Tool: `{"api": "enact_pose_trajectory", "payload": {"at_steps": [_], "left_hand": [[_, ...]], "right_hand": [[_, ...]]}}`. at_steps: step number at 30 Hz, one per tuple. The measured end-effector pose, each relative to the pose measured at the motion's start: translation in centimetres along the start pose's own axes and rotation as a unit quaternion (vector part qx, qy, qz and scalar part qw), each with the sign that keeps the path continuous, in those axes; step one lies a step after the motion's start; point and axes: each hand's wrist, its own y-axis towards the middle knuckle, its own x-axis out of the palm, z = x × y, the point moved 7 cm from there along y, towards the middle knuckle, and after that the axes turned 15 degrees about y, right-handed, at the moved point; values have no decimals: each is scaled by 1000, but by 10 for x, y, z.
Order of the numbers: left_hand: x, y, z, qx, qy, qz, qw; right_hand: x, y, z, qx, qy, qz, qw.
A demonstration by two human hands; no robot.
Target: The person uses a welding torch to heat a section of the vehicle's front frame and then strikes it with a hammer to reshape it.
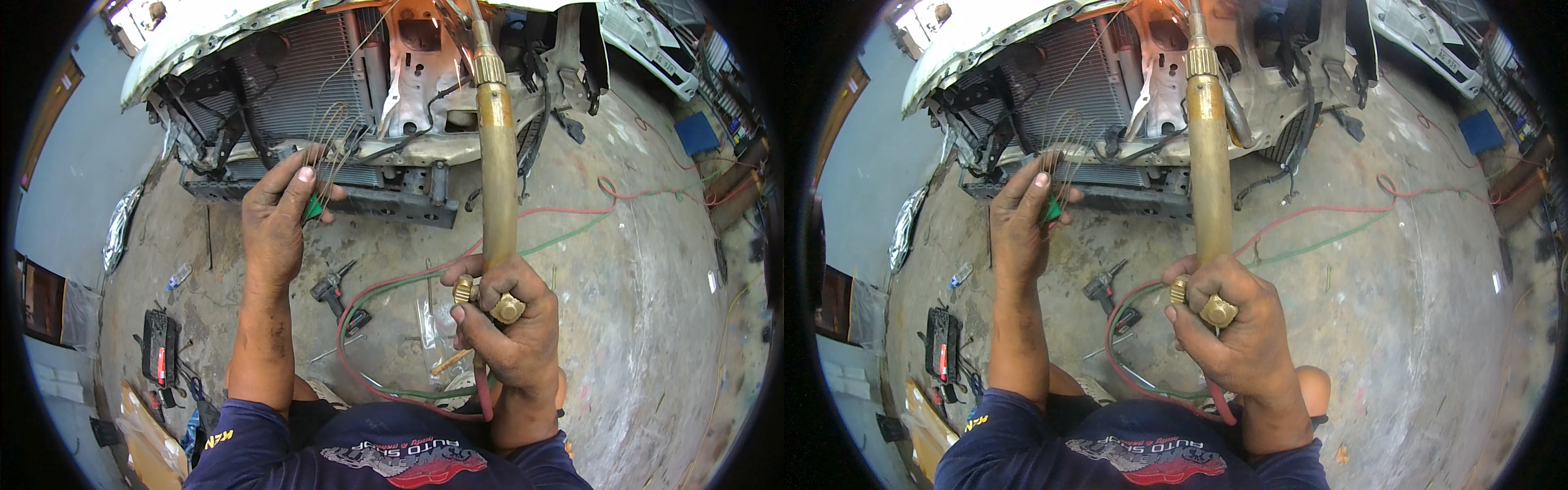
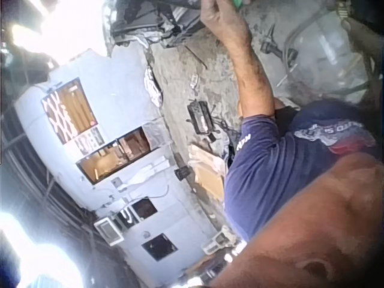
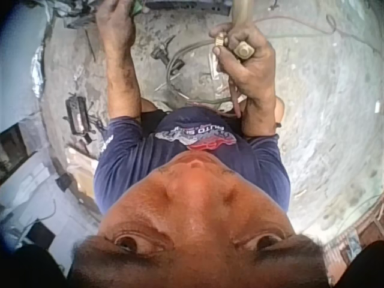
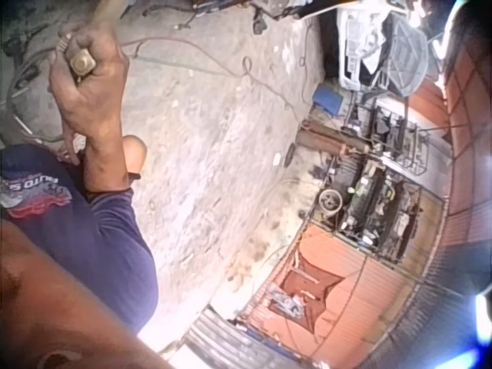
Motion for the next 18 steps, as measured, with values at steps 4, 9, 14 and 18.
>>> {"api": "enact_pose_trajectory", "payload": {"at_steps": [4,9,14,18], "left_hand": [[1,0,-1,1,4,-9,1000],[1,2,-2,-4,13,-19,1000],[-2,3,-1,6,20,-16,1000],[2,3,1,0,12,-11,1000]], "right_hand": [[-2,0,4,-15,-3,-3,1000],[-1,0,5,-14,-4,-2,1000],[0,0,5,-5,5,-1,1000],[-1,0,6,-8,7,-8,1000]]}}
